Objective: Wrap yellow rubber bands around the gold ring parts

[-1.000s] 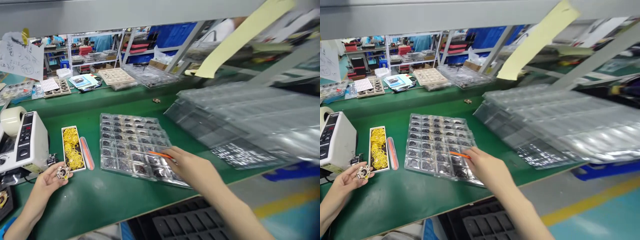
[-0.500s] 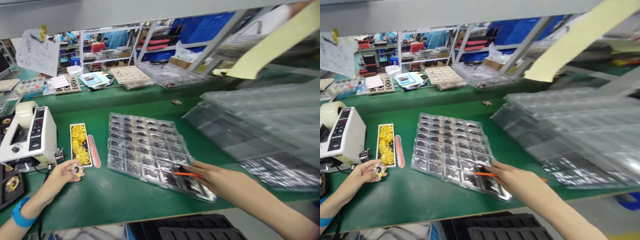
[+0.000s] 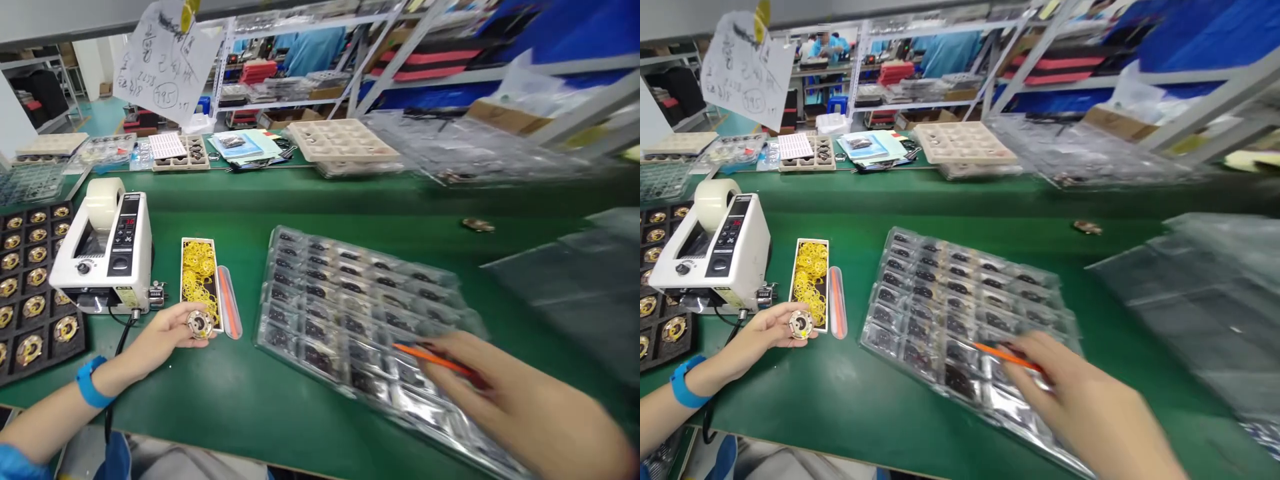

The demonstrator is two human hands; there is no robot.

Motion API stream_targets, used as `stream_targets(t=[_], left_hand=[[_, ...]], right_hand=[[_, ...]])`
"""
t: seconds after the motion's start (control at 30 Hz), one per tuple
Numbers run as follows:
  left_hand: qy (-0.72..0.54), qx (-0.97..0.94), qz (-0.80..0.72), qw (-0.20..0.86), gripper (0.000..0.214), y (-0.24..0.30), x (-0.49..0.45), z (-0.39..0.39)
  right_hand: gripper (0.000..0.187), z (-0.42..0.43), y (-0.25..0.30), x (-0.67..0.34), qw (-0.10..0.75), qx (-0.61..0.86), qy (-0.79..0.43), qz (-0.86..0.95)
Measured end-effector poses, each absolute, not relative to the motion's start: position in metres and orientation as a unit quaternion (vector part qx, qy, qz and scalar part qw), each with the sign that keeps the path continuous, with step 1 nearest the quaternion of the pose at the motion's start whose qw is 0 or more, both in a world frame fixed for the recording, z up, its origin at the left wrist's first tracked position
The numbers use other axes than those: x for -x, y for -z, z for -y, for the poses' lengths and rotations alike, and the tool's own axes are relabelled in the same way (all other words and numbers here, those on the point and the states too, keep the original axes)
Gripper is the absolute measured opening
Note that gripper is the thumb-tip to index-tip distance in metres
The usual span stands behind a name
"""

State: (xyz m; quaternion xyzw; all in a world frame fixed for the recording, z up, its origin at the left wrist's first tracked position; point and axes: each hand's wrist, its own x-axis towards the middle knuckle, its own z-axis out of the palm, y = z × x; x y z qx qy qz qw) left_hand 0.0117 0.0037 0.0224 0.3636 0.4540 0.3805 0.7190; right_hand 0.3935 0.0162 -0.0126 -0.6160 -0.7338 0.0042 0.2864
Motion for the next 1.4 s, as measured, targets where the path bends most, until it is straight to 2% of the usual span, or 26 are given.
stream_targets(t=[0.13,0.23,0.33,0.6,1.07,1.4], left_hand=[[-0.405,-0.381,-0.42,0.718,0.044,-0.015,-0.011,-0.002],[-0.423,-0.408,-0.398,0.704,0.051,-0.011,-0.01,-0.002],[-0.432,-0.444,-0.388,0.682,0.051,-0.01,-0.011,0.0],[-0.398,-0.518,-0.421,0.63,0.047,-0.015,-0.011,0.007],[-0.356,-0.552,-0.427,0.622,0.05,-0.019,-0.013,0.01],[-0.367,-0.551,-0.416,0.623,0.048,-0.015,-0.016,0.009]], right_hand=[[0.035,-0.031,-0.009,-0.292,0.403,0.471,-0.204,0.758],[0.035,-0.036,-0.023,-0.229,0.4,0.419,-0.36,0.731],[0.031,-0.035,-0.025,-0.201,0.393,0.42,-0.437,0.691],[0.021,-0.033,-0.021,-0.2,0.389,0.413,-0.432,0.701],[0.031,-0.032,-0.018,-0.199,0.362,0.427,-0.486,0.671],[0.018,-0.024,-0.017,-0.192,0.392,0.471,-0.445,0.653]])
